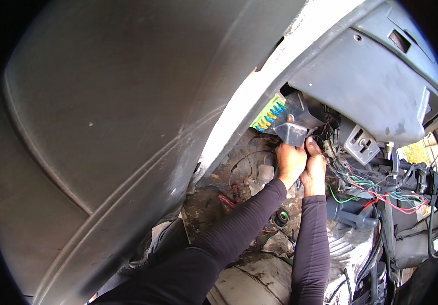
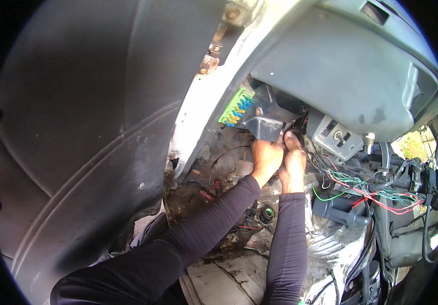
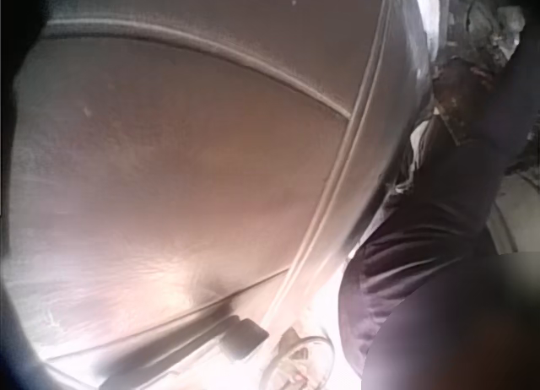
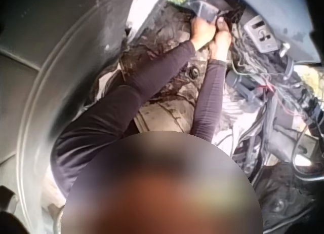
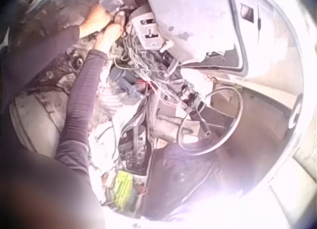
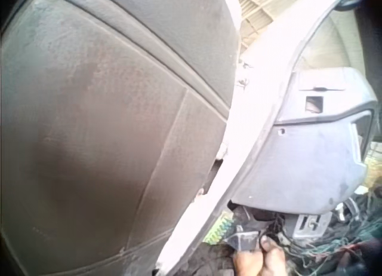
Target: The person works on a vehicle's wiring harness under the dashboard, repeatedly connecting and disconnecting a blue connector while manipulating several wires. The hands adjust wire positions and tuck components into the confined space beneath the dashboard.
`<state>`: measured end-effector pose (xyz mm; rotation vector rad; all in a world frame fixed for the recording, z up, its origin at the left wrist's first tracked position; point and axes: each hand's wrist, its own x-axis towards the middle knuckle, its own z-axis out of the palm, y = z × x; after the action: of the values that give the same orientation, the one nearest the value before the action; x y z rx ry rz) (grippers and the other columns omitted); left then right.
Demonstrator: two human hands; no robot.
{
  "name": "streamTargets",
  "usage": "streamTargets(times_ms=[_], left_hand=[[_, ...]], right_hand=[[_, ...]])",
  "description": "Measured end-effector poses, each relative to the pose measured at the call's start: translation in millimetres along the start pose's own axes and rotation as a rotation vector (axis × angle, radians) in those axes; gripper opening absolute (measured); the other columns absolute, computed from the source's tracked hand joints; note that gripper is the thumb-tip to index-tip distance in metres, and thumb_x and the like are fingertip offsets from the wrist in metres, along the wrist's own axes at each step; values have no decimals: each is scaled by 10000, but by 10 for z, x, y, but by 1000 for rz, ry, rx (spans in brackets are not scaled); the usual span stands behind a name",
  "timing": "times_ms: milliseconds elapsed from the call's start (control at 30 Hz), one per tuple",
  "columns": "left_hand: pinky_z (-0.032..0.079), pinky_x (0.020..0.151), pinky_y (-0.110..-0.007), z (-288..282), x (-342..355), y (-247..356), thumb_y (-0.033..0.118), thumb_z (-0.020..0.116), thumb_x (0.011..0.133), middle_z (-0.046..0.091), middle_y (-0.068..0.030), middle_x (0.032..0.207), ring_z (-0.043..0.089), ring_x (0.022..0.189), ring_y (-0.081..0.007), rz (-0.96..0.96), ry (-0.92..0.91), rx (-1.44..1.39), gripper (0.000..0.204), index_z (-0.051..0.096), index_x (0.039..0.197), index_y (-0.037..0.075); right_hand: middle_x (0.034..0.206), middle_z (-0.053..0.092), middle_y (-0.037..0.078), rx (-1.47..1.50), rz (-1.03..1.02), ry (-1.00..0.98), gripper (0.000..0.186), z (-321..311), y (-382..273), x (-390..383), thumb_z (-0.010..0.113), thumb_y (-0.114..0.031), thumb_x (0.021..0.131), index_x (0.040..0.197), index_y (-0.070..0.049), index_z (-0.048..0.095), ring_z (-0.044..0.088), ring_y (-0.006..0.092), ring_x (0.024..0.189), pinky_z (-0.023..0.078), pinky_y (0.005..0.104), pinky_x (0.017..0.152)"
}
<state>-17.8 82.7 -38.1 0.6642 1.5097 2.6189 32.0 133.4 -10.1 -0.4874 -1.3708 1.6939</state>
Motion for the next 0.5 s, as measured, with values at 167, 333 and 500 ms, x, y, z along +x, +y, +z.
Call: streamTargets(times_ms=[167,333,500], left_hand=[[528,650,-430,137,-41,-37,155,675,978,738,-209,834,731,715,-334,-63,90,-25,247,684,904,-80],[474,502,-291,249,45,-126,97,645,1011,628,-1,770,587,565,-111,-382,13,-471,129,655,924,2],[492,518,-287,182,80,-102,83,669,991,628,-10,768,584,584,-111,-482,-106,-689,84,654,938,19]], right_hand=[[1049,709,81,47,10,94,329,-5,-46,1,695,-79,971,1277,33,646,648,154,815,547,302,762],[1007,704,40,11,-31,143,362,28,-76,-77,705,-72,961,1300,39,645,589,117,736,514,265,688],[961,683,36,-43,-54,33,363,-76,-94,-92,676,-69,975,1308,68,627,550,105,751,486,253,694]])
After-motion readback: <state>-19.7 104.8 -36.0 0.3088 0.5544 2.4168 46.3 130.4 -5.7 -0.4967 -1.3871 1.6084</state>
